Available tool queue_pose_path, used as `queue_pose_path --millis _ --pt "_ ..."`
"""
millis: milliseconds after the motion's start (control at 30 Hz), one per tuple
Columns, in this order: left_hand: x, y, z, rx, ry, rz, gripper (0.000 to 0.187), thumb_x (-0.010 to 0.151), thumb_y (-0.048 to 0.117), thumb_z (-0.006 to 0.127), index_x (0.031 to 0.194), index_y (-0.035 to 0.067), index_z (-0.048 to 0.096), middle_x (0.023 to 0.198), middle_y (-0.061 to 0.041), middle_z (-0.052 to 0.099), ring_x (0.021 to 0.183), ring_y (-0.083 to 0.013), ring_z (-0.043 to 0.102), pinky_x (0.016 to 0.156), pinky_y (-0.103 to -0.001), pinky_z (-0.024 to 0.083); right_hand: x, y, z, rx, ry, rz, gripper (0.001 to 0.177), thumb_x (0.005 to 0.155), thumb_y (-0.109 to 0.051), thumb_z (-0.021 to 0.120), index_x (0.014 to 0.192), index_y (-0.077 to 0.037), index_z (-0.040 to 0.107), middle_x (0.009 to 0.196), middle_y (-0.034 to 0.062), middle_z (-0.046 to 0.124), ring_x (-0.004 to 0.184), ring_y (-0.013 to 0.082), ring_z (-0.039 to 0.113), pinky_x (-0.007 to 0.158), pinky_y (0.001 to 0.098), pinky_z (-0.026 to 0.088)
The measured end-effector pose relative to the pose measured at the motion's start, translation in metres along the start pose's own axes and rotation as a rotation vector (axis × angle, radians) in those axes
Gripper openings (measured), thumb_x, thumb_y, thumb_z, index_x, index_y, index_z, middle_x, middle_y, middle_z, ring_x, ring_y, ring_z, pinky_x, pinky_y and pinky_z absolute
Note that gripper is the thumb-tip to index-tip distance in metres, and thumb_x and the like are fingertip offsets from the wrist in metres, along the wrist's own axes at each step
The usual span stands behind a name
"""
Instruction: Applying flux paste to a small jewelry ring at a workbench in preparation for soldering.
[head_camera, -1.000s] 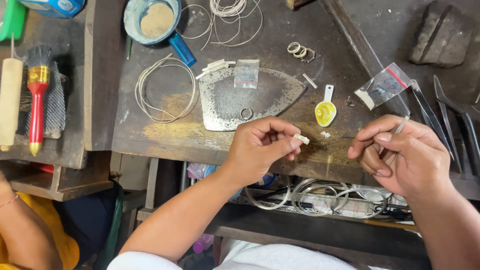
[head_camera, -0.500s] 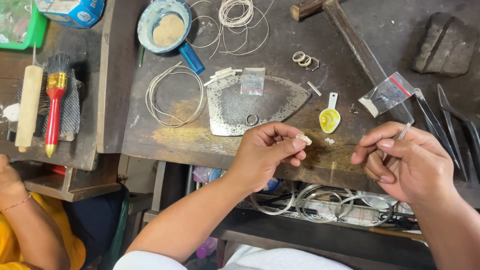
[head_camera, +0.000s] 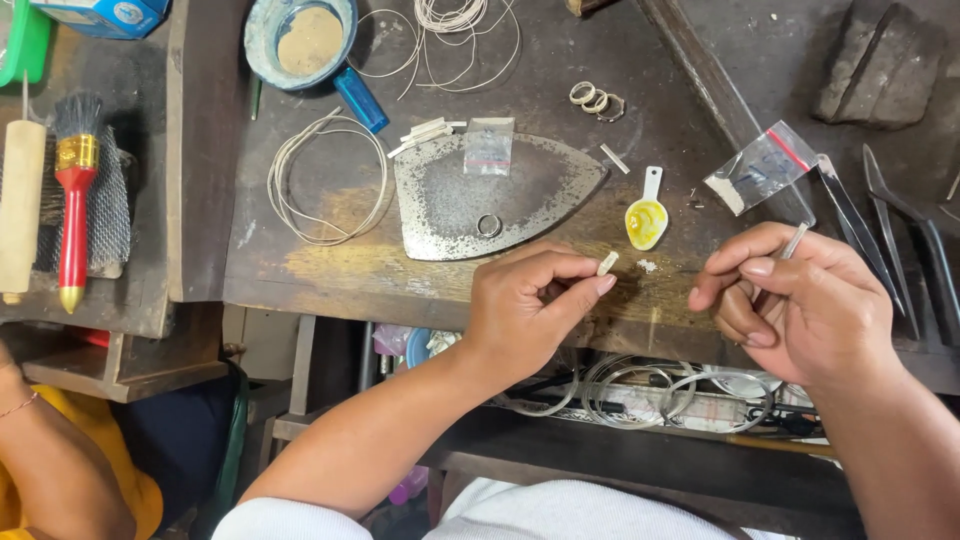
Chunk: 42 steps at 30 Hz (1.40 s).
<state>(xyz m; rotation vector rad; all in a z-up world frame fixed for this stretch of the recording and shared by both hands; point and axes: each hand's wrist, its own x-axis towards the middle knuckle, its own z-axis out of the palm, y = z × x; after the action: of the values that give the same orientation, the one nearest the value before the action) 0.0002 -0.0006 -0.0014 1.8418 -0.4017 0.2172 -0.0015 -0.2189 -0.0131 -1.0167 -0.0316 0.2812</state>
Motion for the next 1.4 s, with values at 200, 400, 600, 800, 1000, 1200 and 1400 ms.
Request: queue_pose_path --millis 200,400,600,800,1000,1200,1400 --pt "0.001 0.003 0.0 -0.045 0.001 0.051 0.006 0.075 0.005 0.067 0.079 0.004 0.062 0.074 -0.007 0.063 0.064 -0.0148 0.06 0.06 -0.024 0.051 -0.002 -0.006 0.019 -0.136 0.117 0.054 0.019 0.08 0.002 0.042 0.089 0.007 0.058 0.067 0.029 0.058 0.033 0.0125 0.031 0.037 0.0236 0.026" --pt "-0.003 0.012 0.003 -0.142 0.028 0.011 0.006 0.075 0.006 0.068 0.079 0.005 0.064 0.077 -0.008 0.064 0.069 -0.015 0.063 0.064 -0.023 0.052 -0.01 -0.002 0.043 -0.238 0.263 0.183 0.015 0.08 0.007 0.049 0.09 0.012 0.059 0.061 0.027 0.058 0.031 0.0093 0.029 0.033 0.0193 0.025" --pt "-0.008 0.015 0.008 -0.174 0.056 0.018 0.007 0.075 0.007 0.068 0.081 0.006 0.064 0.079 -0.008 0.064 0.069 -0.0148 0.063 0.064 -0.022 0.053 -0.015 0.009 0.052 -0.174 0.252 0.259 0.015 0.079 0.002 0.054 0.09 0.01 0.06 0.057 0.0273 0.056 0.03 0.0106 0.028 0.032 0.0204 0.019" --pt "-0.011 0.015 0.01 -0.186 0.025 0.131 0.011 0.077 0.004 0.068 0.086 0.007 0.063 0.079 -0.006 0.061 0.066 -0.0128 0.059 0.062 -0.021 0.049 -0.017 0.009 0.051 -0.1 0.207 0.238 0.014 0.08 -0.003 0.055 0.086 0.007 0.062 0.056 0.0232 0.057 0.029 0.0091 0.03 0.031 0.0197 0.02" --pt "-0.015 0.012 0.01 -0.18 -0.073 0.167 0.015 0.079 0.004 0.067 0.093 0.008 0.062 0.082 -0.005 0.061 0.067 -0.0127 0.059 0.063 -0.022 0.049 -0.02 0.015 0.047 -0.095 0.211 0.222 0.012 0.08 0.0 0.054 0.082 0.01 0.062 0.053 0.02 0.055 0.03 0.0087 0.03 0.03 0.0193 0.019" --pt "-0.012 0.004 0.001 -0.629 -0.308 -0.351 0.021 0.079 -0.001 0.058 0.101 0.001 0.059 0.088 -0.011 0.061 0.076 -0.0144 0.061 0.068 -0.023 0.054 -0.027 0.007 0.048 -0.723 0.243 0.091 0.011 0.073 -0.005 0.061 0.082 -0.001 0.067 0.056 0.0094 0.063 0.043 0.0079 0.049 0.04 0.0199 0.036" --pt "-0.012 -0.004 0.002 -0.957 -0.417 -0.597 0.032 0.074 0.0 0.066 0.104 -0.003 0.057 0.081 -0.013 0.063 0.068 -0.0158 0.061 0.064 -0.026 0.055 -0.025 0.008 0.049 -1.212 -0.011 -0.38 0.012 0.073 -0.012 0.06 0.084 -0.011 0.066 0.069 -0.0001 0.067 0.054 0.0091 0.063 0.053 0.0196 0.048"
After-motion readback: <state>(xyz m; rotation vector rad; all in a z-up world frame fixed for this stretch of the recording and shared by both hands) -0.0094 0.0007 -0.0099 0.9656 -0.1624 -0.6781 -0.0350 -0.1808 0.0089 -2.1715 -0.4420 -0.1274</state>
